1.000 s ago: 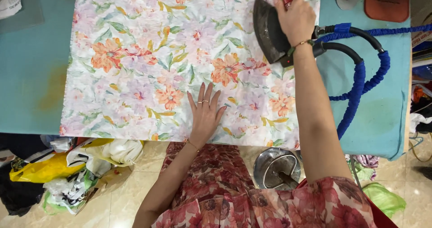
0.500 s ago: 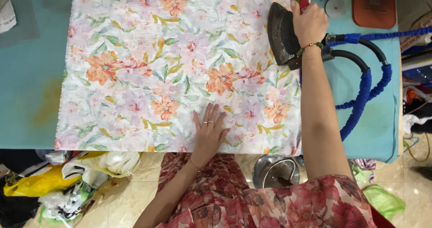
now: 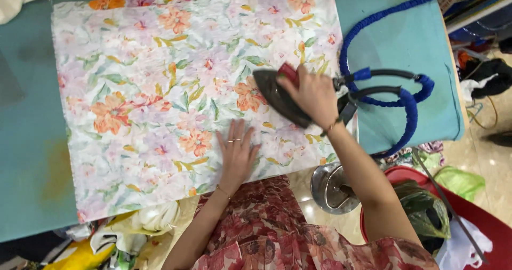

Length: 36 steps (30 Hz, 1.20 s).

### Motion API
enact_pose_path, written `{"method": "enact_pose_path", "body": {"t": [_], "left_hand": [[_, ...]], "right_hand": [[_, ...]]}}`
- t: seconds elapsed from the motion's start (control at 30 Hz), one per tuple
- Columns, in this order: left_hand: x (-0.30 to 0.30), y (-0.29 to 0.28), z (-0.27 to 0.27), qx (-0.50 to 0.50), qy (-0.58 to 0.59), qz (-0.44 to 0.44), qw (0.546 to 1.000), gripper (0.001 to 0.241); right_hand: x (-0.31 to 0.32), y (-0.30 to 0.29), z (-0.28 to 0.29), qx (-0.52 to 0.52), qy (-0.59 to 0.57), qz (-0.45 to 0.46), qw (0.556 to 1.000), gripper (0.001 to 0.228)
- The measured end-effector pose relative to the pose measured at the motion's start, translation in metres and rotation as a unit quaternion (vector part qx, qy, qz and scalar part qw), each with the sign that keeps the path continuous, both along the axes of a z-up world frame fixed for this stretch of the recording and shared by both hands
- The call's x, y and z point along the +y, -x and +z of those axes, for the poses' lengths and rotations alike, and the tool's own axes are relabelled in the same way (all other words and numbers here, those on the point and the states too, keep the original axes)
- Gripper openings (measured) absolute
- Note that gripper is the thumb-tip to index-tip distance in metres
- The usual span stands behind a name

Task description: Ironing a piece of floral fabric on a studio table and then folding it.

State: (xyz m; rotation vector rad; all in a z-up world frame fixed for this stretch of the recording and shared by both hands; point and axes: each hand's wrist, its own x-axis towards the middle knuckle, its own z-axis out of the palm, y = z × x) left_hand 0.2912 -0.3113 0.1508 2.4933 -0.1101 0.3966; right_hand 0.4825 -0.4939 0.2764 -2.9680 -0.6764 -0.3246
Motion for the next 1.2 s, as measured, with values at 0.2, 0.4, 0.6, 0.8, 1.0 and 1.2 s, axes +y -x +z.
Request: {"method": "enact_pose_path", "body": {"t": [0.2, 0.4, 0.6, 0.8, 1.0, 1.2], "left_hand": [[0.061, 0.011, -0.005, 0.036, -0.040, 0.058, 0.997, 0.057], [0.083, 0.013, 0.004, 0.045, -0.026, 0.070, 0.996, 0.058], [0.087, 0.015, 0.003, 0.038, -0.031, 0.052, 0.997, 0.059], [0.089, 0.015, 0.005, 0.059, -0.025, 0.042, 0.997, 0.057], [0.090, 0.013, 0.011, 0.083, -0.014, 0.044, 0.995, 0.057], [0.089, 0.011, -0.002, 0.064, -0.024, 0.051, 0.996, 0.060]], "right_hand": [[0.028, 0.063, 0.008, 0.067, 0.001, 0.035, 0.997, 0.056], [0.066, 0.053, 0.006, 0.085, -0.043, 0.038, 0.995, 0.053], [0.083, -0.012, -0.009, 0.049, -0.044, -0.014, 0.998, 0.059], [0.062, -0.085, -0.031, -0.011, -0.050, -0.128, 0.991, 0.064], [0.000, -0.156, -0.061, -0.100, -0.050, -0.217, 0.970, 0.068], [-0.048, -0.213, -0.079, -0.134, -0.065, -0.248, 0.957, 0.067]]}}
